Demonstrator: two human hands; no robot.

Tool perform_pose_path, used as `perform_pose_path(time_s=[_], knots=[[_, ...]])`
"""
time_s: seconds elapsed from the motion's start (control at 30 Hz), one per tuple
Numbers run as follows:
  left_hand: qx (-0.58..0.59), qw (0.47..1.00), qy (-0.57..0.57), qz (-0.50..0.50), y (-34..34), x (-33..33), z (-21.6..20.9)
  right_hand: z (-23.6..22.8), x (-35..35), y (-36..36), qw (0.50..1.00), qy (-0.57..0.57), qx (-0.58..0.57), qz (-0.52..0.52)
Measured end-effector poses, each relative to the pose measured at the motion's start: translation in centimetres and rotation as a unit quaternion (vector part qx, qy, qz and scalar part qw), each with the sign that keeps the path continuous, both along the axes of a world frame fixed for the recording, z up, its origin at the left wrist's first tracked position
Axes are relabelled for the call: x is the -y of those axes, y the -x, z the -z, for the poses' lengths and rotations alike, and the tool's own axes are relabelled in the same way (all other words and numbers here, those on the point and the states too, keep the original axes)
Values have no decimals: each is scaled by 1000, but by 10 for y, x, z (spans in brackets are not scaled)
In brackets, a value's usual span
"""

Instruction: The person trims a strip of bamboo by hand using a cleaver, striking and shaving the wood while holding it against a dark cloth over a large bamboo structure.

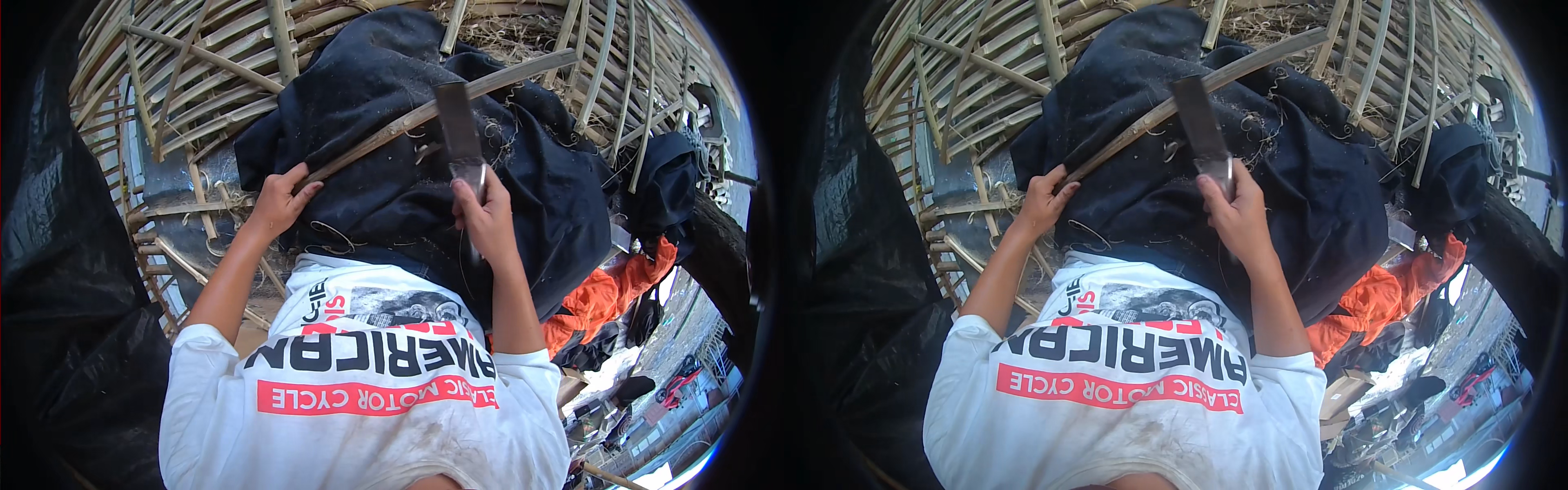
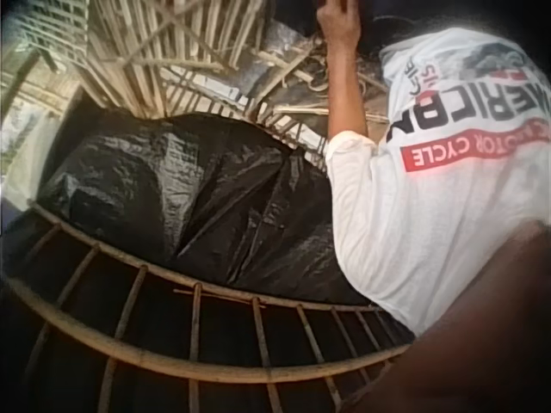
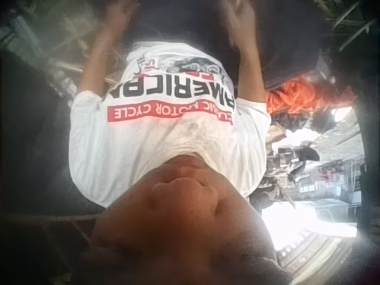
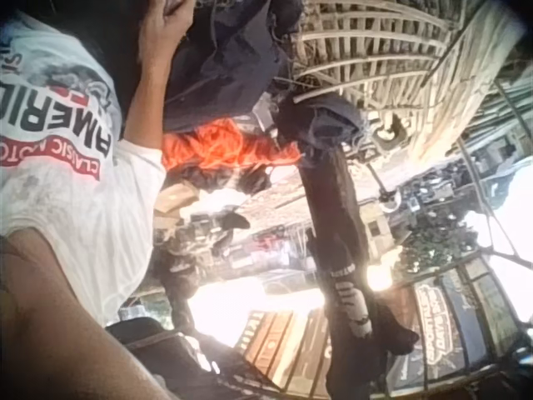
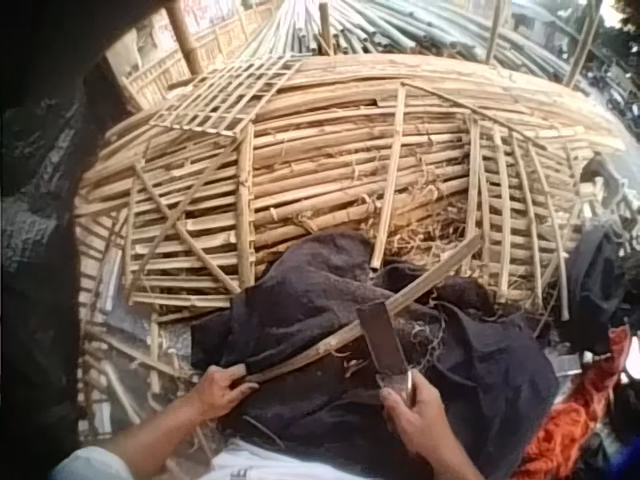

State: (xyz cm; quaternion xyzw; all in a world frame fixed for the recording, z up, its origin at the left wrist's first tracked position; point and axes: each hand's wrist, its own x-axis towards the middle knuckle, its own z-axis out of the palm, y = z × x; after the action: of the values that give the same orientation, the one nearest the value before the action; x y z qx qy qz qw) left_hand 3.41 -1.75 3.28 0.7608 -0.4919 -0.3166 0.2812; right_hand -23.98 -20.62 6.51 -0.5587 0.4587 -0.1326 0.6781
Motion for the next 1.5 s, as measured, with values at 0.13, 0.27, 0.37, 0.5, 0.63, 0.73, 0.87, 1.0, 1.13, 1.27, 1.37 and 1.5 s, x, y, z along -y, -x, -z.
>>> perform_pose_path(time_s=[0.13,0.27,0.37,0.5,0.63,0.73,0.87,1.0,1.13,1.27,1.37,1.5], knots=[[-5,1000,-8,-23,0,1,-7,-5,20,15,998,33,10,58],[-15,999,6,-37,-1,0,-10,-10,41,21,992,62,26,106],[26,999,6,-18,-1,-1,-15,-12,50,23,984,72,62,150],[2,1000,-17,-16,0,-2,-17,-12,57,23,980,71,77,168],[-20,1000,0,-13,-1,-3,-6,-14,64,22,983,99,64,139],[-16,999,-28,-4,-4,2,-7,-18,67,12,981,117,68,136],[-40,998,-41,-4,-9,2,2,-19,70,9,977,137,74,147],[-62,997,-41,-6,-12,3,9,-10,58,5,941,118,166,271],[-71,997,-20,-8,-12,3,11,1,36,6,922,192,153,300],[-82,996,-23,-22,-12,3,13,7,27,12,939,308,-18,155],[-76,996,-27,-29,-14,4,12,9,28,1,916,384,-12,113],[-114,992,-50,-35,-17,6,14,-3,44,-9,893,436,-95,47]])
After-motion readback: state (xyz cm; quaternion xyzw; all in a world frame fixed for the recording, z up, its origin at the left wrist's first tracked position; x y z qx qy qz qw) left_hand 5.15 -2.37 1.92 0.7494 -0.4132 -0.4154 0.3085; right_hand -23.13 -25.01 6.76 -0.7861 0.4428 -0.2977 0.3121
